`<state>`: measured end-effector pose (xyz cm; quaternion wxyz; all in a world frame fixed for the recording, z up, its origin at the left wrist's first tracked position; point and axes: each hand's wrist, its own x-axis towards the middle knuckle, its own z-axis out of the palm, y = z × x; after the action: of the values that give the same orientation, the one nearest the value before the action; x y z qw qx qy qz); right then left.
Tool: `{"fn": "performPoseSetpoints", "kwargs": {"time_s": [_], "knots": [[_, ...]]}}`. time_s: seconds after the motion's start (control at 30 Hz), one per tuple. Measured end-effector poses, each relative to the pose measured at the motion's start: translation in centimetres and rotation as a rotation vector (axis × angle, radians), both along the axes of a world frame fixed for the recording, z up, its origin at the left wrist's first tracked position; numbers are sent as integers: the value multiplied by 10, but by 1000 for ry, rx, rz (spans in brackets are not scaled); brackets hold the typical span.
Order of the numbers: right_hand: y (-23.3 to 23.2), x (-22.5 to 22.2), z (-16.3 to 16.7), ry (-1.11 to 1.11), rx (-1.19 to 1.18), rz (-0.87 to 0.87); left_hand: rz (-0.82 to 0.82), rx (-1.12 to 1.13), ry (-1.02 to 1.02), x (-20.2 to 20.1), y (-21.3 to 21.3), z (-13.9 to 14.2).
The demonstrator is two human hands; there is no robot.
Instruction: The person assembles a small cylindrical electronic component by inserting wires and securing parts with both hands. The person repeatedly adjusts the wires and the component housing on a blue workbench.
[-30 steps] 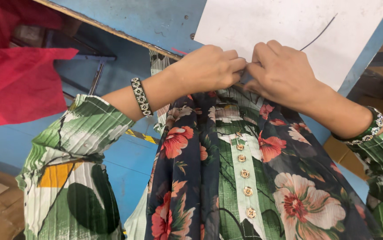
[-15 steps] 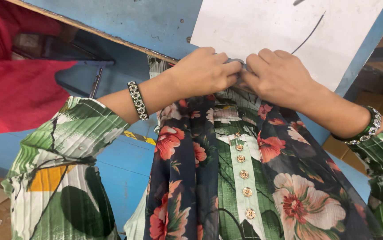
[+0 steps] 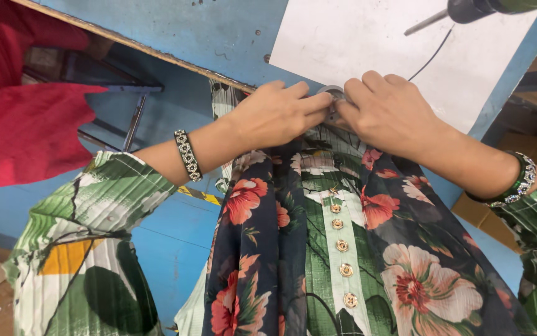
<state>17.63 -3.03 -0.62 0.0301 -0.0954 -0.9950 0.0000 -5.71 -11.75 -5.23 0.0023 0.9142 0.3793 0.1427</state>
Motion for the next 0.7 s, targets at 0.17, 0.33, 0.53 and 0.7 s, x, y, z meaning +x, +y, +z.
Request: {"fn": "performPoseSetpoints", "kwargs": {"time_s": [0.17, 0.33, 0.53, 0.7], "knots": [[-2, 0, -1, 3, 5, -15, 69, -47, 41, 6, -11, 5], [0, 5, -3, 103, -166, -115, 132, -81, 83, 13, -13, 8], [-33, 42, -19, 551, 38, -329, 119, -123, 108, 15, -12, 13], [-70, 48, -50, 688, -310, -388, 51, -96, 118, 11, -7, 16]]}}
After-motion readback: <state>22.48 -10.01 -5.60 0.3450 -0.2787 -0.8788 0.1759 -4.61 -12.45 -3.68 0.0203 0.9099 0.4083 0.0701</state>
